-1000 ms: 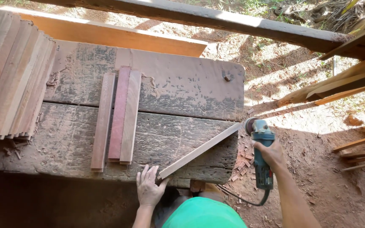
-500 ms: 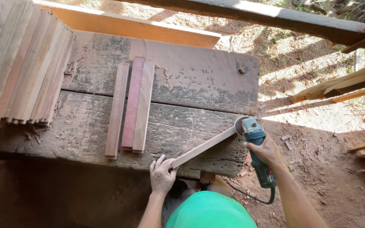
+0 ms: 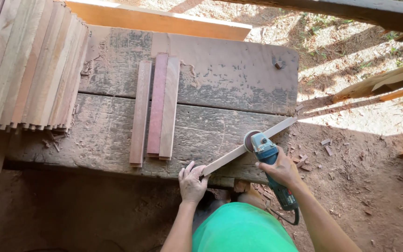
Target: Sanding the surface and edges of a wooden plank using a handheld angle grinder equipped with a sanding disc.
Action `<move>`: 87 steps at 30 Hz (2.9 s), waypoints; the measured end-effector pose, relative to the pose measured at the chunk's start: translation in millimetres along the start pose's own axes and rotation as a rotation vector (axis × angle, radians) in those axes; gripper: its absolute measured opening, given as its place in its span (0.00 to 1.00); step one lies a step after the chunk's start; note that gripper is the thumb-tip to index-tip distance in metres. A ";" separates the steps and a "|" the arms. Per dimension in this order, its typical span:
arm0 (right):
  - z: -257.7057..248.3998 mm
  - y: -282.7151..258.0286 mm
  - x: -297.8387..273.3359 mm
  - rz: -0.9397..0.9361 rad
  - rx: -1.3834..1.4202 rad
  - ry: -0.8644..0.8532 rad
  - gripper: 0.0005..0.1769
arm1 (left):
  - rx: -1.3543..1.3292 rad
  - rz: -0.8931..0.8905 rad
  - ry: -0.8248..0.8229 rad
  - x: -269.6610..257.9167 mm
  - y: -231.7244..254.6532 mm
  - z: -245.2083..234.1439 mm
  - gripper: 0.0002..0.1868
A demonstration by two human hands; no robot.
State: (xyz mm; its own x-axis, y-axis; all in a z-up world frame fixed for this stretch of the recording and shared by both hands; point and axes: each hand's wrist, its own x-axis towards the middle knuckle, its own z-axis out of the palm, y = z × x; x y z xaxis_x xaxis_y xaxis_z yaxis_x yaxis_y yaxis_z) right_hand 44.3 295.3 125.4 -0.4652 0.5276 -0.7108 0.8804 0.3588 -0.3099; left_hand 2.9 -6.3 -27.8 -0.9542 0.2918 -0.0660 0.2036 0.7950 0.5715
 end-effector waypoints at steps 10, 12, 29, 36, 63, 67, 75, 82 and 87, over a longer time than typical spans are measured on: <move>42.3 -23.4 -37.5 -0.011 -0.135 -0.101 0.53 | 0.073 -0.016 0.028 -3.4 -12.0 8.9 0.18; 45.7 -32.2 -50.3 -0.008 -0.168 -0.106 0.52 | 0.053 -0.021 0.028 -5.4 -16.2 13.2 0.16; 111.0 -47.9 -83.1 -0.144 -0.320 -0.191 0.50 | -0.025 -0.034 0.002 -7.5 -25.5 9.2 0.15; 78.3 -38.8 -75.6 -0.229 -0.146 -0.119 0.49 | 0.057 0.120 0.101 -6.3 -17.3 4.2 0.20; -105.5 14.8 65.5 0.060 0.381 0.090 0.41 | 0.196 0.055 0.075 -13.0 -17.4 17.8 0.20; -117.0 21.8 68.3 0.042 0.511 0.195 0.32 | 0.173 0.017 0.024 -5.6 -4.5 3.2 0.20; -102.6 16.1 68.7 -0.003 0.388 0.054 0.42 | 0.078 0.218 -0.054 23.7 46.2 -14.0 0.26; -90.8 -5.4 37.1 -0.013 0.211 -0.011 0.46 | 0.023 0.231 -0.011 20.9 41.8 -3.2 0.26; -55.4 -11.0 10.6 -0.110 0.105 -0.151 0.43 | 0.077 0.224 -0.013 20.5 37.8 0.7 0.26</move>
State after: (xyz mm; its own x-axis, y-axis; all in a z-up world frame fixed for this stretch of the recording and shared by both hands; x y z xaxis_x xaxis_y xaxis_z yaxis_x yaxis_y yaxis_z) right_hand 24.6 339.5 156.3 -0.5469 0.3651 -0.7534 0.8335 0.3215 -0.4493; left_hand -8.9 30.1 -8.2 -0.8806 0.4717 0.0447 0.4263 0.7475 0.5094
